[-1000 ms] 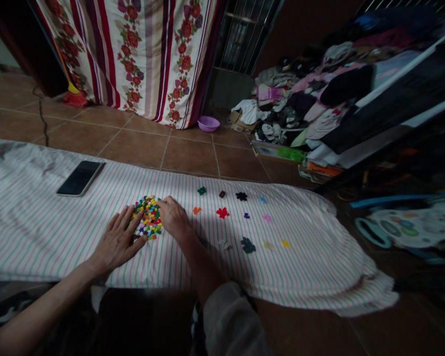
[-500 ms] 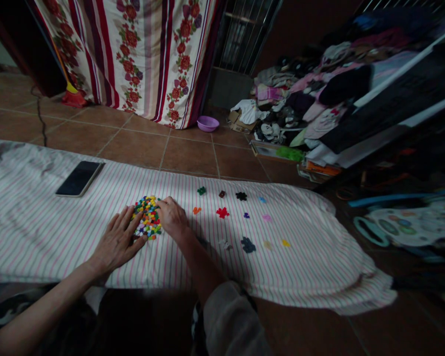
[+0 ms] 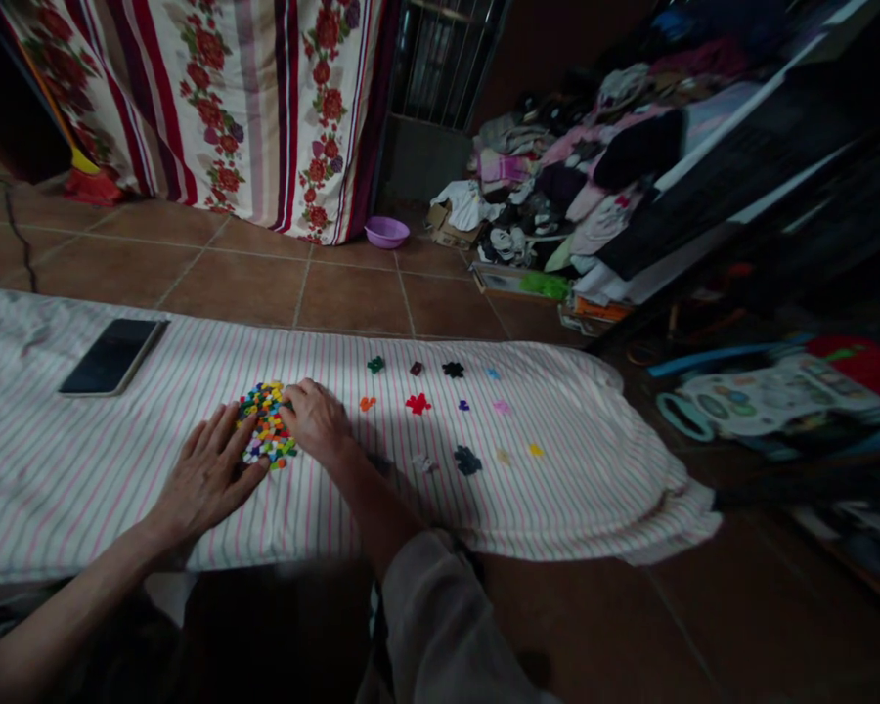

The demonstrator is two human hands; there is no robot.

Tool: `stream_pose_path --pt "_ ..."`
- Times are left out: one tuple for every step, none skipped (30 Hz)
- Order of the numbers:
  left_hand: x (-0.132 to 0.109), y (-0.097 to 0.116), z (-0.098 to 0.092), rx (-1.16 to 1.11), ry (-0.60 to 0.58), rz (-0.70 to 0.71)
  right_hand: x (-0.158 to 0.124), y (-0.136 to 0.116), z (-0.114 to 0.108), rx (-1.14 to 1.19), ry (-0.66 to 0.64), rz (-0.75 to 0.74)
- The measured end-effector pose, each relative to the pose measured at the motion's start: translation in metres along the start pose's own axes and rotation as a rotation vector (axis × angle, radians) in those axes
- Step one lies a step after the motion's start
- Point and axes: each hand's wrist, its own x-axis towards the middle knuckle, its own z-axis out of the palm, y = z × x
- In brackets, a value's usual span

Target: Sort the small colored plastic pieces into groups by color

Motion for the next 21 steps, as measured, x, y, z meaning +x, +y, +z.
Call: stream_pose_path --pt "0.000 0.000 0.000 -0.008 0.000 -0.001 0.000 0.000 0.000 0.014 0.014 -0.008" --pt "0.000 0.000 0.001 -0.016 0.001 -0.002 -0.001 0.000 -0.001 0.030 0.025 -0.020" --pt "0.001 0.000 0.001 -0.024 0.003 -0.005 -0.001 0.001 -0.002 0.049 0.035 -0.033" --pt "0.001 0.000 0.001 -0.034 0.003 -0.010 -0.002 0.001 -0.003 0.069 0.043 -0.047" --pt "0.001 0.000 0.001 -0.046 -0.003 -0.015 -0.003 0.001 -0.004 0.090 0.048 -0.060" --pt "0.002 0.000 0.001 -0.061 -0.014 -0.020 -0.005 0.002 -0.006 0.114 0.051 -0.070" --pt "0.002 0.001 0.000 -0.074 -0.025 -0.023 -0.007 0.003 -0.008 0.138 0.055 -0.073" --pt "0.003 0.001 0.000 -0.083 -0.034 -0.028 -0.009 0.004 -0.011 0.161 0.059 -0.070" --pt "0.003 0.001 0.000 -0.087 -0.037 -0.035 -0.012 0.006 -0.013 0.182 0.064 -0.063" --pt "0.003 0.001 0.000 -0.087 -0.036 -0.040 -0.015 0.008 -0.017 0.197 0.066 -0.054" --pt "0.004 0.002 -0.001 -0.086 -0.032 -0.043 -0.018 0.011 -0.020 0.208 0.068 -0.045" --pt "0.004 0.002 -0.001 -0.086 -0.028 -0.045 -0.022 0.014 -0.023 0.211 0.072 -0.037" --pt "0.004 0.003 -0.002 -0.091 -0.024 -0.043 -0.026 0.017 -0.027 0.210 0.079 -0.028" --pt "0.005 0.004 -0.003 -0.098 -0.024 -0.040 -0.030 0.021 -0.031 0.205 0.088 -0.020" --pt "0.005 0.005 -0.004 -0.108 -0.028 -0.036 -0.034 0.025 -0.035 0.196 0.100 -0.013" --pt "0.006 0.006 -0.004 -0.116 -0.033 -0.033 -0.038 0.029 -0.039 0.185 0.113 -0.006" --pt "0.006 0.007 -0.005 -0.119 -0.037 -0.034 -0.043 0.034 -0.044 0.169 0.123 0.001" --pt "0.007 0.008 -0.005 -0.119 -0.042 -0.035 -0.047 0.038 -0.049 0.151 0.132 0.012" --pt "0.008 0.009 -0.005 -0.117 -0.047 -0.035 -0.052 0.043 -0.056 0.133 0.139 0.026" --pt "0.008 0.010 -0.005 -0.113 -0.050 -0.033 -0.056 0.048 -0.063 0.117 0.144 0.044" --pt "0.009 0.011 -0.004 -0.108 -0.049 -0.027 -0.060 0.053 -0.072 0.104 0.149 0.067"
